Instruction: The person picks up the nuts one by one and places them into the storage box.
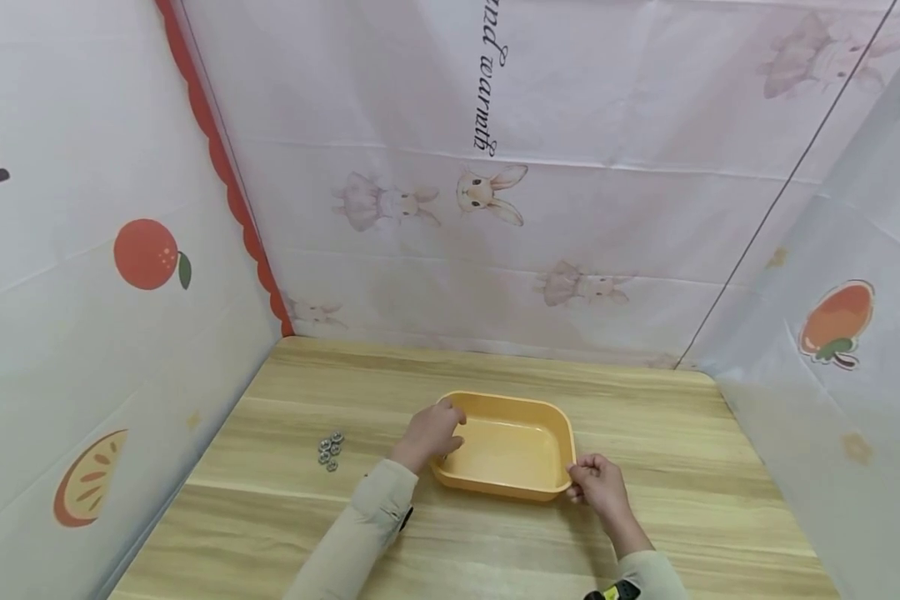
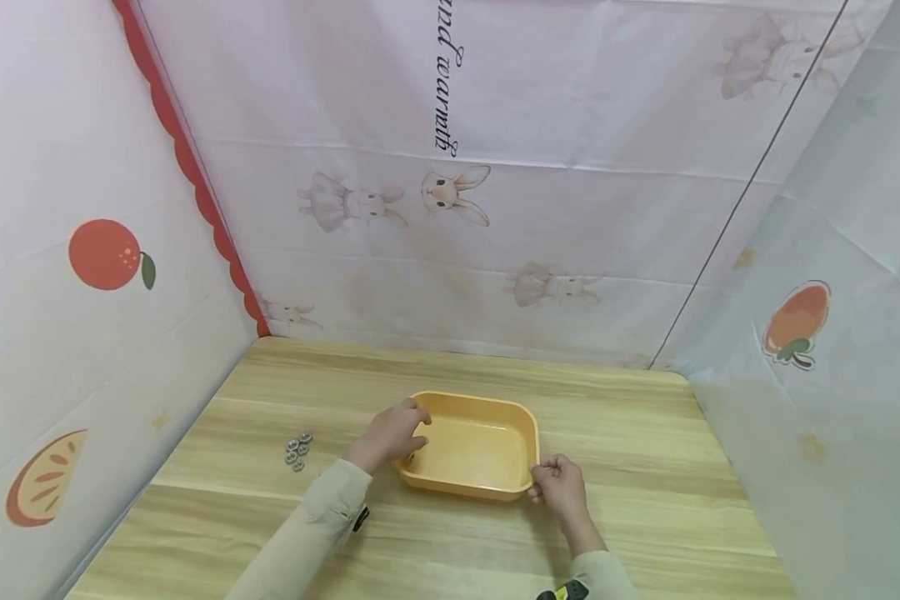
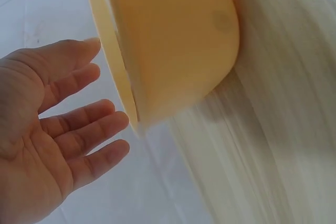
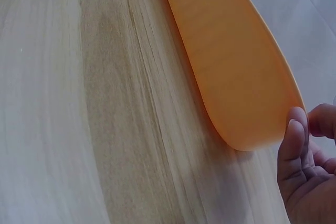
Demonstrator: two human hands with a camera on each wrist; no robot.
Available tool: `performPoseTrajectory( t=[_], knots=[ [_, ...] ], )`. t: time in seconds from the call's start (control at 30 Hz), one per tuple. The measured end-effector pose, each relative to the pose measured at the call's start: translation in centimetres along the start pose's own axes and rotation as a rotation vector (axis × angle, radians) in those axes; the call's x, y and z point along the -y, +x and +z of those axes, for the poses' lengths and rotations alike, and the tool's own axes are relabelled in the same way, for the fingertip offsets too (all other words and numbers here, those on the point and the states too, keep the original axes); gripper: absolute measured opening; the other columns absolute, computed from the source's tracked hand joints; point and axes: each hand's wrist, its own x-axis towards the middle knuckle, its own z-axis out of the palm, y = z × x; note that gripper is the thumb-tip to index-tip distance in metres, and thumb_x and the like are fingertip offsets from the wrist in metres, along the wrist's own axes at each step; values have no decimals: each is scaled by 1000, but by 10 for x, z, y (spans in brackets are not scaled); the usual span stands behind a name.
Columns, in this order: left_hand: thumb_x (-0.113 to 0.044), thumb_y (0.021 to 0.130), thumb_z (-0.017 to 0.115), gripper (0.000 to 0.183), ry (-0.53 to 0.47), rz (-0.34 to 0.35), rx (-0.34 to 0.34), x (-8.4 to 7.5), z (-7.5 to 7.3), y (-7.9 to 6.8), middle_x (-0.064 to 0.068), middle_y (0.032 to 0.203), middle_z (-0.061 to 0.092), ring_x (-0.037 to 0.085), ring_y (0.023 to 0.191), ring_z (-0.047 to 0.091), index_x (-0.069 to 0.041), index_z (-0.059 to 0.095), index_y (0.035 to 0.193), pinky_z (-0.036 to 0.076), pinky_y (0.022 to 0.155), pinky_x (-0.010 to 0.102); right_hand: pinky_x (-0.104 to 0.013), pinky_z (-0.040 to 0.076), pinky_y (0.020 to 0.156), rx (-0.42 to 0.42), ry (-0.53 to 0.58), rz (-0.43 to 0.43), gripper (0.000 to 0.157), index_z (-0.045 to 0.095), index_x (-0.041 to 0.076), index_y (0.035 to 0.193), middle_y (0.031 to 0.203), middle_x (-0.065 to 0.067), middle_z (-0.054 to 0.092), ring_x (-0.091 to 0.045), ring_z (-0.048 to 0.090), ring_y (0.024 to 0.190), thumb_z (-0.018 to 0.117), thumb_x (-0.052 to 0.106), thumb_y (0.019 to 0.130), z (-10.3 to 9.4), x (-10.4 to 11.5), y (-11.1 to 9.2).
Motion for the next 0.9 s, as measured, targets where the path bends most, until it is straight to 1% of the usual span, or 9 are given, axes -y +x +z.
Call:
performPoseTrajectory(
  t=[0.17,0.27,0.4,0.47,0.6,0.67,0.73,0.9],
  knots=[
    [-22,78,75,26,24,4,-32,1,1,-11,5,91,55,15,73,54,-9,69,100,48,56,25,-25,49,46,-7,-1,-3,15,48,-10,97,68,-13,59,-16,56,50,57,-2,87,1,0,0],
    [-22,77,76,28,21,5,-51,4,4,-19,5,90,54,16,74,53,-8,69,100,48,57,26,-25,50,47,-15,3,3,15,49,-9,97,68,-13,59,-16,56,50,57,-2,87,1,0,0],
    [-19,75,77,28,2,9,-103,8,7,-29,6,88,54,18,73,53,-6,69,99,48,56,27,-25,50,47,-20,10,6,15,49,-8,97,68,-12,60,-15,57,50,57,-1,87,1,-3,0],
    [-17,75,77,28,-15,18,-135,12,8,-33,7,89,54,20,74,54,-4,69,98,49,58,30,-25,50,47,-19,15,3,16,49,-9,97,67,-12,60,-15,57,50,57,-1,87,1,-2,0],
    [-19,77,75,25,-41,60,-174,19,12,-40,8,92,56,21,78,56,-4,69,96,50,67,34,-25,50,47,-26,28,-4,16,49,-10,96,66,-11,59,-16,57,50,58,-1,87,1,-2,1],
    [-23,79,74,26,-42,72,-178,23,14,-43,8,93,56,20,79,57,-4,69,96,50,70,34,-25,50,46,-32,33,-6,15,49,-10,95,65,-11,59,-16,56,49,58,-1,87,1,-2,1],
    [-25,80,73,27,-42,73,-179,26,15,-46,8,94,57,19,79,57,-4,69,97,51,70,33,-25,50,46,-32,30,-12,13,49,-10,94,65,-11,58,-16,56,49,57,-2,87,1,-1,2],
    [-26,80,73,29,-53,20,-169,33,15,-55,8,98,57,19,81,58,-5,69,100,52,69,33,-26,50,46,-29,15,-11,10,48,-7,92,63,-9,58,-16,56,50,56,-3,87,-3,0,1]
  ],
)
